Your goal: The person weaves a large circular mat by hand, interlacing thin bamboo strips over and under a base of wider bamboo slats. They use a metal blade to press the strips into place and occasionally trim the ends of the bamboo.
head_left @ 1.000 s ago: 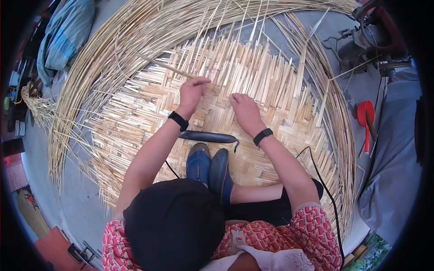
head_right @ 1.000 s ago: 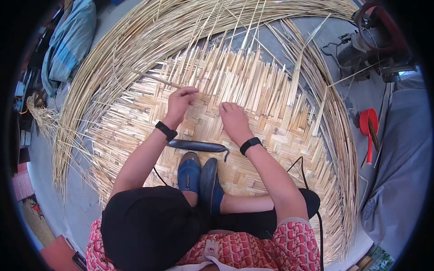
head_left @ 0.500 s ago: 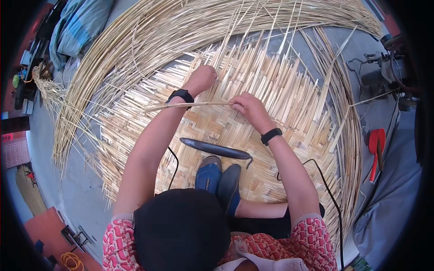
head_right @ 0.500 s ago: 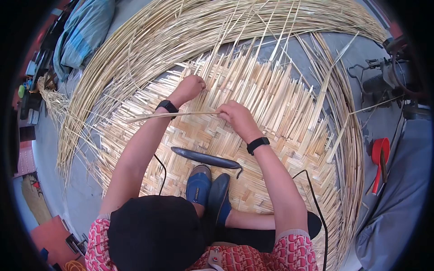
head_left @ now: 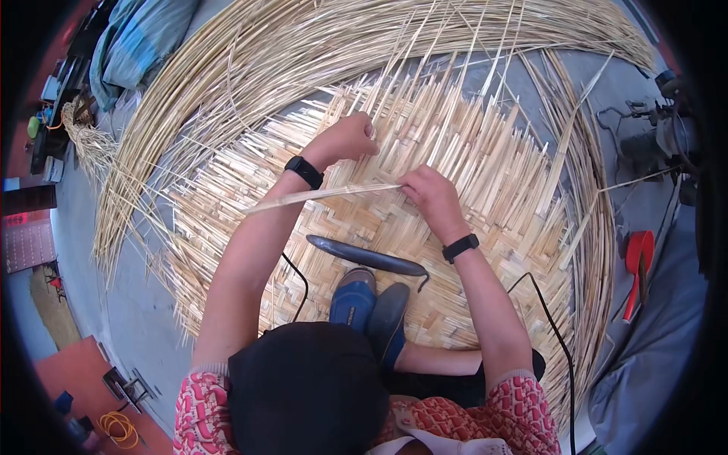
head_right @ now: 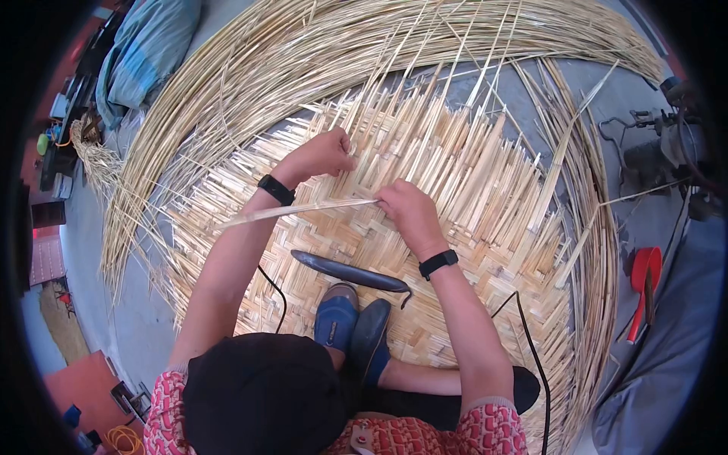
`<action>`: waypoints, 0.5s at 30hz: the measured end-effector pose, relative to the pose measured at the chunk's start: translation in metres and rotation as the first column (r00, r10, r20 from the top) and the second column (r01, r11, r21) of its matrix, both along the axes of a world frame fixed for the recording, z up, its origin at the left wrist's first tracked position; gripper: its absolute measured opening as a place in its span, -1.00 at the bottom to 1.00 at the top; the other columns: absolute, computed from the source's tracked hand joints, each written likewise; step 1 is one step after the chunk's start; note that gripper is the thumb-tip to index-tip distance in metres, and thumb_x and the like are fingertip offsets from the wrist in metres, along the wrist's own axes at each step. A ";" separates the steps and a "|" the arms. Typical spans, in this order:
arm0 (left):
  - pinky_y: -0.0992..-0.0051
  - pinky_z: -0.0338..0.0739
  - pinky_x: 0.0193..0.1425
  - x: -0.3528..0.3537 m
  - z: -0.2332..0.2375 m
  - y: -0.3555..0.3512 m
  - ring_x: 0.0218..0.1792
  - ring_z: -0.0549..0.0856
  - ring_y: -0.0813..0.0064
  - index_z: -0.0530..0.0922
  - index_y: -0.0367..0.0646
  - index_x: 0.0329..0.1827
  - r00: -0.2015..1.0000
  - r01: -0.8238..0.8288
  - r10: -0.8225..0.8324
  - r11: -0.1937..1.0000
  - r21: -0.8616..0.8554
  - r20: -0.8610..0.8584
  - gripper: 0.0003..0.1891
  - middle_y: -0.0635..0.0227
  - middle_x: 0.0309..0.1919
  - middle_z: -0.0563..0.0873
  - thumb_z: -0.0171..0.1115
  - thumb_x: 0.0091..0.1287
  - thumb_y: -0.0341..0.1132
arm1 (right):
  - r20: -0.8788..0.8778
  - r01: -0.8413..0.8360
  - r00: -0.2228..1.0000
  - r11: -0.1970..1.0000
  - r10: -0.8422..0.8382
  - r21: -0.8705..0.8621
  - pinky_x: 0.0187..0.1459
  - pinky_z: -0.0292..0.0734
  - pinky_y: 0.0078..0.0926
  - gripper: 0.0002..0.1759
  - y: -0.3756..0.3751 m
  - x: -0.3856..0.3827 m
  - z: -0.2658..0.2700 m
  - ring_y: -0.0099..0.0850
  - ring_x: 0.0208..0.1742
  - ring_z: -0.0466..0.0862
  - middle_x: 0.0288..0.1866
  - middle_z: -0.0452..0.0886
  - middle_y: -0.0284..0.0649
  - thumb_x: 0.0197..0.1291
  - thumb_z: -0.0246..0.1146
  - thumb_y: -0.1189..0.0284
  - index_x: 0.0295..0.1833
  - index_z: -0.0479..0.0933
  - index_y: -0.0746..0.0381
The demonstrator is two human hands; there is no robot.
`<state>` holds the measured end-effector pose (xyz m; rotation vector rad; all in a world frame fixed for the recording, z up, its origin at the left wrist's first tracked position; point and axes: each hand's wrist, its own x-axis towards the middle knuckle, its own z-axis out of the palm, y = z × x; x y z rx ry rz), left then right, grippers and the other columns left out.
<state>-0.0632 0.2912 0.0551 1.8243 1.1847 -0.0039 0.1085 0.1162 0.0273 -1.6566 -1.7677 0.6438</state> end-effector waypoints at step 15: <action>0.42 0.58 0.05 0.008 -0.028 -0.010 -0.15 0.70 0.44 0.62 -0.34 0.07 0.986 0.093 -0.073 0.986 -0.139 0.147 -0.59 0.33 -0.14 0.76 0.49 0.14 -0.48 | -0.605 0.485 0.554 0.813 -0.571 -0.323 -0.40 0.52 -0.56 -0.90 -0.001 -0.031 -0.016 -0.61 -0.48 0.63 -0.48 0.66 -0.33 0.20 0.32 0.46 -0.30 0.59 0.26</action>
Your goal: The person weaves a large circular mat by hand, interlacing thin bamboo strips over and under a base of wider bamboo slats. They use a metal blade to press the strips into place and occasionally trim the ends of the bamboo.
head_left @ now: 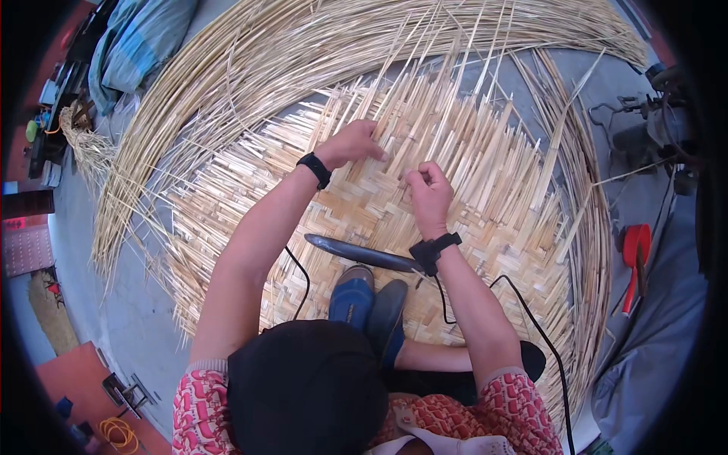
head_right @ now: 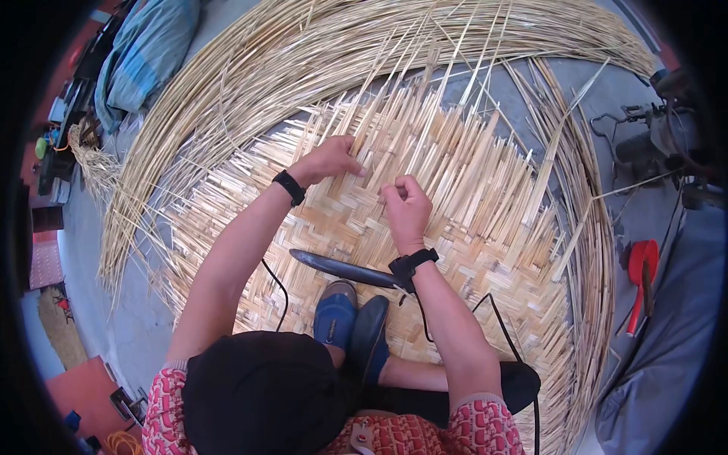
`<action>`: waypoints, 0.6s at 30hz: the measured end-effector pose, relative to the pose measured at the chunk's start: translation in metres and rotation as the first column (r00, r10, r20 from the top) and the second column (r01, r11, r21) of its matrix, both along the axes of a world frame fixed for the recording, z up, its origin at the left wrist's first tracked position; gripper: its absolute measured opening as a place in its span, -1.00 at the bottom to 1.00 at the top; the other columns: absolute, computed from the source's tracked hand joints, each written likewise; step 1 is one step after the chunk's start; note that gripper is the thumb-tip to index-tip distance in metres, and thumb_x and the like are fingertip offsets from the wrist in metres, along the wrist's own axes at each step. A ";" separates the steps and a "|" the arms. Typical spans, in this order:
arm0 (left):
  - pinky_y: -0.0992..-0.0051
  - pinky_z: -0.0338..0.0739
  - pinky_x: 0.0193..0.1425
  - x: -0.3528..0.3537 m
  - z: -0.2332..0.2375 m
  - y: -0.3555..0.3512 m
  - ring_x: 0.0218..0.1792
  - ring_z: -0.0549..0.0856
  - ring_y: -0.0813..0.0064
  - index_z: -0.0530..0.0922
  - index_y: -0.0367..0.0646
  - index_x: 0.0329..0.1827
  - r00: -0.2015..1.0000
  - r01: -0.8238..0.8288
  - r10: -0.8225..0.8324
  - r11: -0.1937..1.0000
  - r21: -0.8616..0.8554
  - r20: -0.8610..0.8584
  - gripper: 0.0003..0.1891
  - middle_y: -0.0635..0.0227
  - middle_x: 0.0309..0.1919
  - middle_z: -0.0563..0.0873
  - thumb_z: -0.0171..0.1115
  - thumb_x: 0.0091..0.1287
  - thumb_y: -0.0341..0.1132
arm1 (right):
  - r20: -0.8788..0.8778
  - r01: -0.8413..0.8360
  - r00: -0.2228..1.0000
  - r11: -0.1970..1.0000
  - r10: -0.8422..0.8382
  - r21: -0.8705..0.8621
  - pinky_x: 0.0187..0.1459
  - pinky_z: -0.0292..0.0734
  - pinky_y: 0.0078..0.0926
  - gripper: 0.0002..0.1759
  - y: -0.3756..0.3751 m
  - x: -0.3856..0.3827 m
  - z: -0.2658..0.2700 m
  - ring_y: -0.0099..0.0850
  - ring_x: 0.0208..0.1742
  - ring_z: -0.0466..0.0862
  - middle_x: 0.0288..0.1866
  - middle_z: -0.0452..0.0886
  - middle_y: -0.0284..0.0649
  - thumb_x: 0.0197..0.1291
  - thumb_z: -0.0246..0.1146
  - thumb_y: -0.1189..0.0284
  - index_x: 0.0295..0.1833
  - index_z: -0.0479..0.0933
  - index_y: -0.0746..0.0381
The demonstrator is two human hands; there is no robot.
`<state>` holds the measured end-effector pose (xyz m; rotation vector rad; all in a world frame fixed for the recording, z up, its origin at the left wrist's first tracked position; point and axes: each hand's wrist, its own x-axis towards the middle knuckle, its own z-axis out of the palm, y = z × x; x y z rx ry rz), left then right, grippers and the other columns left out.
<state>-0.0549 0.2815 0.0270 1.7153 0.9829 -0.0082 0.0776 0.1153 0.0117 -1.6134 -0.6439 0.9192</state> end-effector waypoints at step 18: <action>0.52 0.55 0.23 -0.019 -0.014 -0.034 0.06 0.66 0.58 0.47 -0.22 0.42 0.651 -0.362 0.611 0.772 -0.523 0.451 -0.51 0.43 0.08 0.70 0.08 0.59 -0.08 | 0.418 -0.344 0.827 0.927 0.375 -0.151 -0.11 0.54 -0.40 -0.79 0.020 0.018 -0.020 -0.25 -0.22 0.71 -0.23 0.71 -0.16 0.27 0.33 0.34 -0.06 0.70 0.20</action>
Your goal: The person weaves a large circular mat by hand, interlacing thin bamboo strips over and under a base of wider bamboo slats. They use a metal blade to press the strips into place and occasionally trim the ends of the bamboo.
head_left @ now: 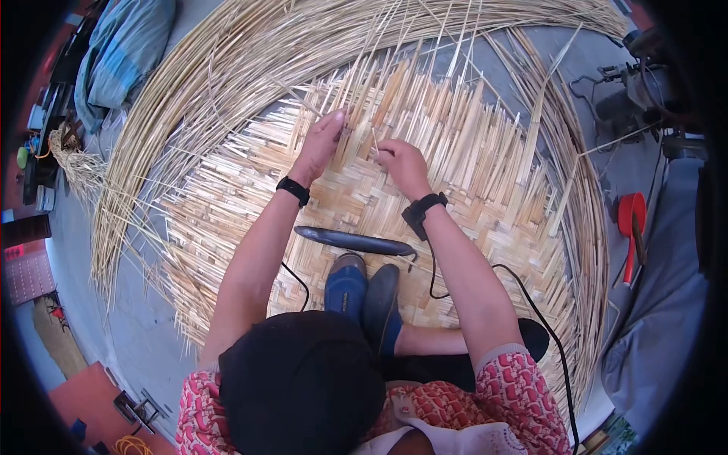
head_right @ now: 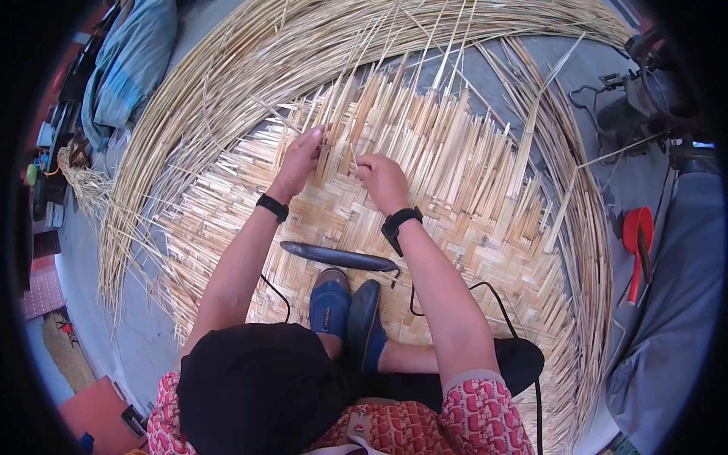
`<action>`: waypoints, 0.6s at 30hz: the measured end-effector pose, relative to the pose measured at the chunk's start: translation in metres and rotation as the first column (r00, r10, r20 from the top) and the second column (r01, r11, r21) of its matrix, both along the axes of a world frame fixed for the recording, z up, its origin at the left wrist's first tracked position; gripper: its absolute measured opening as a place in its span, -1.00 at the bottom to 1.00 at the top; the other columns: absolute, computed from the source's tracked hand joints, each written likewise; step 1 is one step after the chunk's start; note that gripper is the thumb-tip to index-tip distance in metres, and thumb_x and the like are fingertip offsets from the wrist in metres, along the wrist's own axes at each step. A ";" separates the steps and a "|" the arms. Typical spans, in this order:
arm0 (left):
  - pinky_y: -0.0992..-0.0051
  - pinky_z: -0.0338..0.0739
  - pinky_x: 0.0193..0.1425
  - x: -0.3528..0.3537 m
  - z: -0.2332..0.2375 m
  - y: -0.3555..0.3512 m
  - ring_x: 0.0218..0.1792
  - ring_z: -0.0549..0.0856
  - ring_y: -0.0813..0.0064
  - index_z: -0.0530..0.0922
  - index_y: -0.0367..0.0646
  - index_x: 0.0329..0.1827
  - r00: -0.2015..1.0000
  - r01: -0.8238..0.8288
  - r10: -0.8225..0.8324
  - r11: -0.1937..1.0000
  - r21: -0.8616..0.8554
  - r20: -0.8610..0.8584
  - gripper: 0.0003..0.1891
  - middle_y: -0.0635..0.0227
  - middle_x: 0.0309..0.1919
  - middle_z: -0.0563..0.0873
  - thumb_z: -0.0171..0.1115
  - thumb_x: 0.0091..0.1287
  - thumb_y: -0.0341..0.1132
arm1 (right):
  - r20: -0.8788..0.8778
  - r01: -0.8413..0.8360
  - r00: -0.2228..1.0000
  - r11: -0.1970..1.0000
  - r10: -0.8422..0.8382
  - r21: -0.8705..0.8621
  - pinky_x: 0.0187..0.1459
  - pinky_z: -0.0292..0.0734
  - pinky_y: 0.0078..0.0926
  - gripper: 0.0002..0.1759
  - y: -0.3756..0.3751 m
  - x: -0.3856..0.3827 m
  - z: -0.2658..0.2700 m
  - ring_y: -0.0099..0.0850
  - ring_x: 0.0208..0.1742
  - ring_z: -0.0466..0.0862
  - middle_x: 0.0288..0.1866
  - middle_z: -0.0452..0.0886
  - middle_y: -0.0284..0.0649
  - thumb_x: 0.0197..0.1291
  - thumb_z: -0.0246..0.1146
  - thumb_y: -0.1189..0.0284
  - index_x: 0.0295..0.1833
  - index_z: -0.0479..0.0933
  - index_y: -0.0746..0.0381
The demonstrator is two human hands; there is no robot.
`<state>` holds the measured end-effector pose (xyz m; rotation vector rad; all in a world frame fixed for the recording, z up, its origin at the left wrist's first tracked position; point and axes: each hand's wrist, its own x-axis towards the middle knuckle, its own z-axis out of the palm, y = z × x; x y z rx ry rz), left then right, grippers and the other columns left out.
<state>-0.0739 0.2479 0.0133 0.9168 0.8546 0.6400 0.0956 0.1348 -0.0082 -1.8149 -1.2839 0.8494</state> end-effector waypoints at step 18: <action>0.61 0.68 -0.27 -0.016 0.017 -0.006 -0.35 0.68 0.64 0.67 -0.16 0.15 0.929 -0.227 0.234 0.972 0.056 -0.288 -0.72 0.42 -0.22 0.73 0.32 0.39 -0.46 | 0.476 -0.264 0.863 0.954 0.168 0.141 -0.11 0.56 -0.23 -0.94 0.006 0.014 0.033 -0.20 -0.16 0.64 -0.31 0.61 -0.26 0.19 0.25 0.41 -0.24 0.62 0.08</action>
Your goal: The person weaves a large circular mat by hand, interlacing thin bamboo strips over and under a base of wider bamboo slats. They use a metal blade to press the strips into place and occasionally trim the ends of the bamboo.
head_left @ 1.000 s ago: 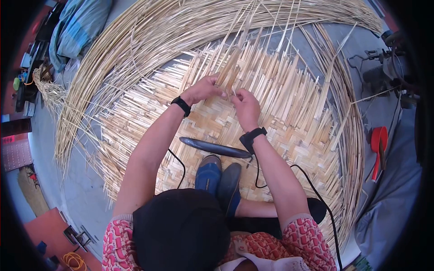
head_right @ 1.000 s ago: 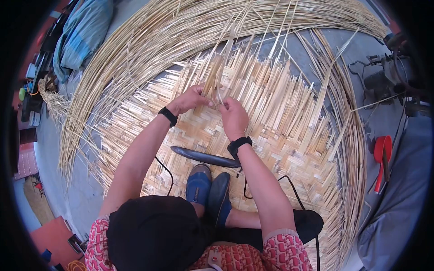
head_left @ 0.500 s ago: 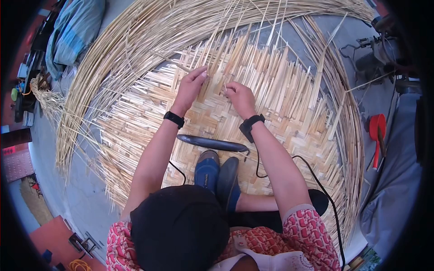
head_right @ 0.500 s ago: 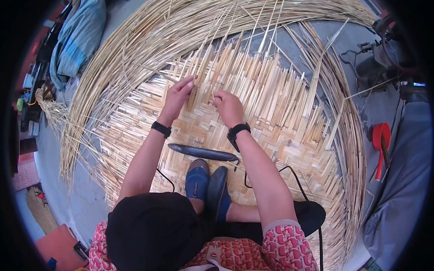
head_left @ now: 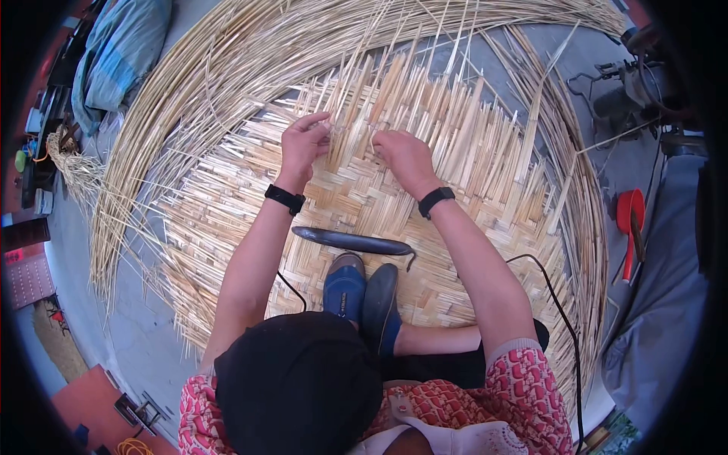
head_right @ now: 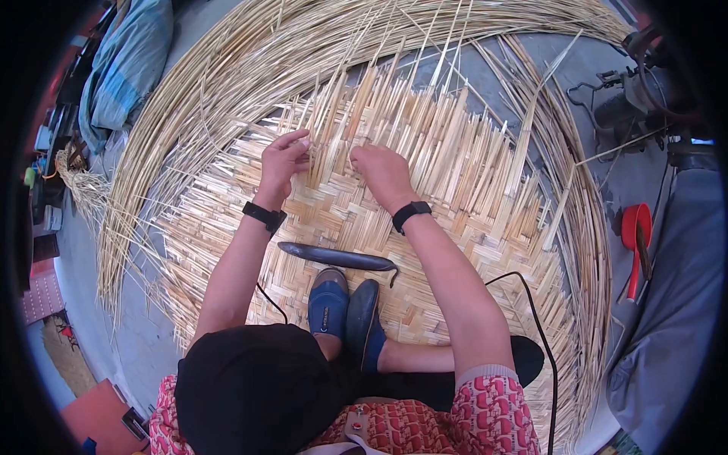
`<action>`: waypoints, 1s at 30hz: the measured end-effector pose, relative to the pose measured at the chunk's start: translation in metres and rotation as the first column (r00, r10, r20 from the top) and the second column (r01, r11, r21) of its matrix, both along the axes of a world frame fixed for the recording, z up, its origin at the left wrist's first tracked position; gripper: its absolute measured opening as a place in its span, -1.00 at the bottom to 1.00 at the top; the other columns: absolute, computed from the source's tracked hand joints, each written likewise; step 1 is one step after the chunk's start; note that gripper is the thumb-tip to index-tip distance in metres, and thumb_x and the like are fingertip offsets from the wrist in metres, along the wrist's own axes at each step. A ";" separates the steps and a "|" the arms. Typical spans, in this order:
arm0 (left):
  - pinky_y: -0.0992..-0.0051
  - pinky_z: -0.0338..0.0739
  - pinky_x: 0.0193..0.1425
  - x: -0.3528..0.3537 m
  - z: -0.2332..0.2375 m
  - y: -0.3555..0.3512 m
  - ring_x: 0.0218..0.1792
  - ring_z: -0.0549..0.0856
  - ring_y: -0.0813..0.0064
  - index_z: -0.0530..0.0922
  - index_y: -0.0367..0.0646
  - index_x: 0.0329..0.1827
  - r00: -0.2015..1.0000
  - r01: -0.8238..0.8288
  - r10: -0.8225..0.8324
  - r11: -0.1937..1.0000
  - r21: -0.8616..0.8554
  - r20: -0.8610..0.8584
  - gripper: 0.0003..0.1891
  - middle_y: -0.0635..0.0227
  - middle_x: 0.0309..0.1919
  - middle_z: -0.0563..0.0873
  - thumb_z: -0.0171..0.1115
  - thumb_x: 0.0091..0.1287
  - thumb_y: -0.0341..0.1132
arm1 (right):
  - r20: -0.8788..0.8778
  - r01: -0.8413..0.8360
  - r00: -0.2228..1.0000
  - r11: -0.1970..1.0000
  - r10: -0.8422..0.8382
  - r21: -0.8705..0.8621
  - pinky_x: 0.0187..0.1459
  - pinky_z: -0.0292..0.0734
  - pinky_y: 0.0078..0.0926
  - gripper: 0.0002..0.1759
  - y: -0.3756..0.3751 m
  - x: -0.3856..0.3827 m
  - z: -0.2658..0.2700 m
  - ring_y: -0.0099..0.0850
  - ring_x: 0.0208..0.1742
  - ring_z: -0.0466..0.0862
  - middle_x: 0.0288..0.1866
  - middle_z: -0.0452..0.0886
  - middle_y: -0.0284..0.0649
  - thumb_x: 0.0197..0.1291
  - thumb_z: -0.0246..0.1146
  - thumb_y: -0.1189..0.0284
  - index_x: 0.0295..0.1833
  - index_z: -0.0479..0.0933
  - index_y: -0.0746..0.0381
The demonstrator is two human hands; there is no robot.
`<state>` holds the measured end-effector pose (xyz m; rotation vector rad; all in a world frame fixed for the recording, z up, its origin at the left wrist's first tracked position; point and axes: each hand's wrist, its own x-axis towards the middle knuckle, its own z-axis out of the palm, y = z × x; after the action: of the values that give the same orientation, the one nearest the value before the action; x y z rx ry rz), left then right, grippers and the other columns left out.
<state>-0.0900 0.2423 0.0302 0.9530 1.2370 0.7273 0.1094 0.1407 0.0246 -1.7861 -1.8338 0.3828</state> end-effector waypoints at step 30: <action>0.57 0.49 -0.14 -0.034 0.009 0.094 -0.29 0.55 0.63 0.59 -0.26 -0.04 0.820 0.497 -0.441 0.865 0.073 -0.365 -0.80 0.45 -0.31 0.61 0.11 0.32 -0.53 | -0.459 -0.189 0.875 0.982 0.155 -0.028 -0.14 0.56 -0.35 -0.86 0.035 -0.068 0.004 -0.25 -0.18 0.64 -0.26 0.54 -0.25 0.24 0.36 0.39 -0.08 0.68 0.08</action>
<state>-0.1241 0.3366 0.0395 1.5066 1.1707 0.2752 0.0411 0.1758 0.0283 -1.4202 -1.6524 0.8695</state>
